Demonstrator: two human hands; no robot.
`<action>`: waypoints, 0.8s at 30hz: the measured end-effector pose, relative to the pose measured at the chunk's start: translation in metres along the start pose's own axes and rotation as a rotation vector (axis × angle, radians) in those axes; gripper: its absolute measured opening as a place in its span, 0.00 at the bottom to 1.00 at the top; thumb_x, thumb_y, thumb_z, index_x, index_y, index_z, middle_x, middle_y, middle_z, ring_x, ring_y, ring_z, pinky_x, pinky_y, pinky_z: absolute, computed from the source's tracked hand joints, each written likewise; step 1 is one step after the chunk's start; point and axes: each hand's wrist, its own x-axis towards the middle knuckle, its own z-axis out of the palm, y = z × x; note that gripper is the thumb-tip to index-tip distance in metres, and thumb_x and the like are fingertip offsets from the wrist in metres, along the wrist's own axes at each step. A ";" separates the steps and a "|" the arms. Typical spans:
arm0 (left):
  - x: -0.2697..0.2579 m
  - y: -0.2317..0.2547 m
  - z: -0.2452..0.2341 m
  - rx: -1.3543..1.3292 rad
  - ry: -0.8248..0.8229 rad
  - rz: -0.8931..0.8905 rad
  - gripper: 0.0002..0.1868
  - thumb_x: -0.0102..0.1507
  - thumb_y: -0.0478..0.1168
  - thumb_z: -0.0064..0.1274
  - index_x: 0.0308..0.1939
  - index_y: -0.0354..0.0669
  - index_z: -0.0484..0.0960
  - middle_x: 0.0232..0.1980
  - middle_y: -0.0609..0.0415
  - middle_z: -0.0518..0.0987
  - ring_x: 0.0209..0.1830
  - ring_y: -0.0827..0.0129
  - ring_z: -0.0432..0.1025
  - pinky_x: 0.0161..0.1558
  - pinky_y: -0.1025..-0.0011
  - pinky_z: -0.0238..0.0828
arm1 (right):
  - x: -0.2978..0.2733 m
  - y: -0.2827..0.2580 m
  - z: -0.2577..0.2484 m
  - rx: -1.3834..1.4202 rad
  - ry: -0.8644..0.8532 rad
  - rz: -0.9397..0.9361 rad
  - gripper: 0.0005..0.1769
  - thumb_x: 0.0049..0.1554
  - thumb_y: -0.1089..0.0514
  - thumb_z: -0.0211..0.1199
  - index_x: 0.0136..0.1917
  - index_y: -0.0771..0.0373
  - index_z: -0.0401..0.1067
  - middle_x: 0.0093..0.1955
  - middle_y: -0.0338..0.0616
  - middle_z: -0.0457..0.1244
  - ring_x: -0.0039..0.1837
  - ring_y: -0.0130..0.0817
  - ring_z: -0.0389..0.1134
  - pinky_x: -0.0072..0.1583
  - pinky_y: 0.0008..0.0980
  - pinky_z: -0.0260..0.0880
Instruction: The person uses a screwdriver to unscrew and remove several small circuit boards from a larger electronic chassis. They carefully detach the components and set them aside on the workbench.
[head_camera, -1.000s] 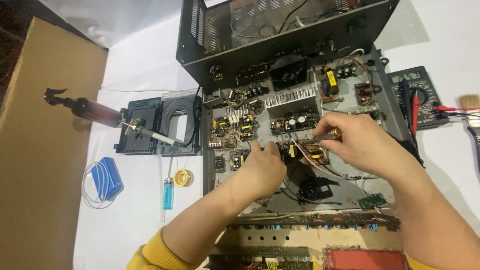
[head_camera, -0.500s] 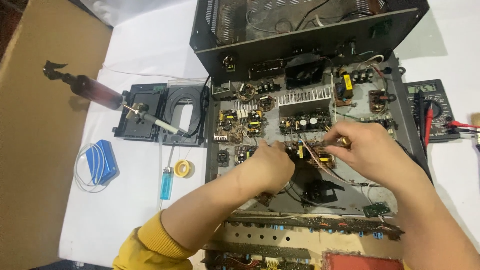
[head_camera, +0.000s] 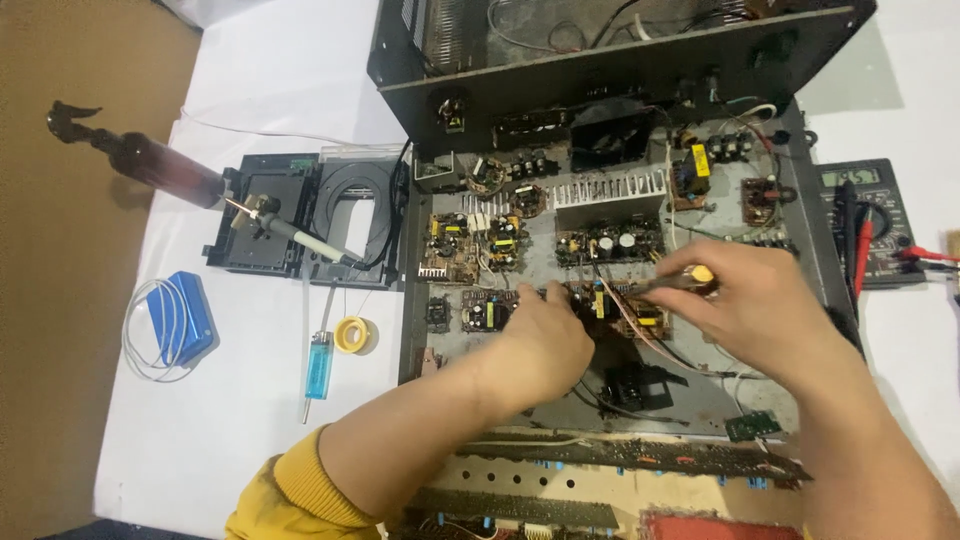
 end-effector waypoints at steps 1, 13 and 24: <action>0.004 0.000 0.002 -0.003 0.002 -0.007 0.30 0.72 0.40 0.46 0.78 0.39 0.60 0.80 0.30 0.52 0.82 0.31 0.41 0.71 0.29 0.52 | -0.003 0.007 -0.001 -0.001 0.001 -0.008 0.14 0.50 0.50 0.75 0.50 0.51 0.82 0.48 0.30 0.75 0.45 0.30 0.76 0.51 0.33 0.73; 0.006 0.000 0.001 -0.030 0.015 0.044 0.28 0.69 0.35 0.49 0.74 0.36 0.66 0.77 0.27 0.57 0.81 0.25 0.41 0.69 0.25 0.53 | -0.014 0.028 -0.011 -0.103 -0.139 -0.141 0.11 0.48 0.59 0.71 0.47 0.50 0.82 0.53 0.25 0.76 0.56 0.26 0.77 0.62 0.34 0.75; 0.005 -0.001 -0.002 -0.082 -0.021 0.040 0.32 0.68 0.37 0.54 0.76 0.40 0.64 0.79 0.33 0.56 0.82 0.27 0.38 0.70 0.26 0.51 | -0.015 0.027 0.002 -0.236 -0.032 -0.263 0.16 0.48 0.52 0.73 0.51 0.53 0.80 0.50 0.30 0.75 0.54 0.31 0.76 0.57 0.37 0.76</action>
